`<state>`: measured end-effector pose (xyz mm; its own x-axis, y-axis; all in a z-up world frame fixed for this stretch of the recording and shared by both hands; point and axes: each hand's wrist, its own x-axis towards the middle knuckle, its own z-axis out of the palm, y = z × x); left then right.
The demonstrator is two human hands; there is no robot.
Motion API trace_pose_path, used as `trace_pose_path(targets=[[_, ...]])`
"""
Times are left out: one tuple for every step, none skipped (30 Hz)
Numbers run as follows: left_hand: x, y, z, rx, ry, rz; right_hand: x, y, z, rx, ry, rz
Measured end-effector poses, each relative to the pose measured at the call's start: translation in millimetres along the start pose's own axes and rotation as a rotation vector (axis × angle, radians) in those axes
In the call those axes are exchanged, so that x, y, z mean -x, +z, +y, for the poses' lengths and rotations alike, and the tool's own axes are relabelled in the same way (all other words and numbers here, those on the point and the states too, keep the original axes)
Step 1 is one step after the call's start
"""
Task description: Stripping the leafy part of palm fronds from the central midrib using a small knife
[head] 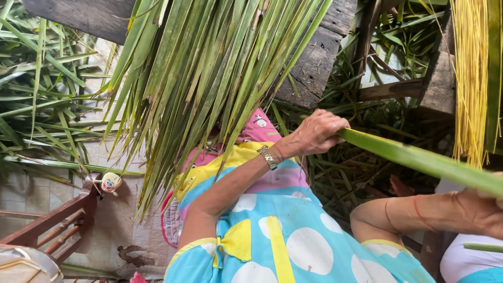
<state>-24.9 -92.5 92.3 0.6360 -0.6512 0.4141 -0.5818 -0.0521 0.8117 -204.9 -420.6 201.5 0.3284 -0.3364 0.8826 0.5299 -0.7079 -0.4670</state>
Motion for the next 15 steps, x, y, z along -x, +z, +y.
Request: trace_pose_path(targets=[[0, -11, 5, -0.001, -0.001, 0.001, -5, 19, -1, -0.002, 0.000, -0.001], [0, -21, 11, 0.146, -0.061, 0.052, -10, 37, -3, -0.064, 0.220, 0.079], [1, -31, 18, 0.294, -0.121, 0.102, -16, 55, -5, -0.124, 0.441, 0.157], [-4, -42, 23, 0.294, -0.123, 0.102, -25, 83, -14, -0.123, 0.443, 0.156], [-8, -54, 28, 0.306, -0.105, 0.179, -35, 112, -23, -0.255, 0.695, -0.023], [-13, -66, 33, 0.314, -0.088, 0.258, -45, 141, -32, -0.389, 0.946, -0.204], [-15, -78, 40, 0.313, -0.091, 0.259, -40, 169, -54, -0.390, 0.949, -0.206], [-18, -91, 46, 0.308, -0.120, 0.305, -36, 198, -76, -0.345, 0.880, -0.338], [-21, -104, 53, 0.302, -0.149, 0.352, -32, 226, -98, -0.299, 0.806, -0.468], [-23, -109, 54, 0.300, -0.153, 0.352, -24, 233, -107, -0.301, 0.809, -0.470], [-25, -114, 56, 0.294, -0.123, 0.359, -17, 240, -115, -0.317, 0.828, -0.534], [-26, -117, 58, 0.292, -0.093, 0.362, -8, 245, -124, -0.329, 0.848, -0.596], [-27, -122, 64, 0.294, -0.098, 0.360, -9, 249, -129, -0.327, 0.853, -0.596], [-31, -127, 71, 0.292, -0.072, 0.349, -10, 255, -134, -0.354, 0.878, -0.588], [-34, -132, 78, 0.291, -0.047, 0.339, -12, 260, -139, -0.382, 0.903, -0.580]])
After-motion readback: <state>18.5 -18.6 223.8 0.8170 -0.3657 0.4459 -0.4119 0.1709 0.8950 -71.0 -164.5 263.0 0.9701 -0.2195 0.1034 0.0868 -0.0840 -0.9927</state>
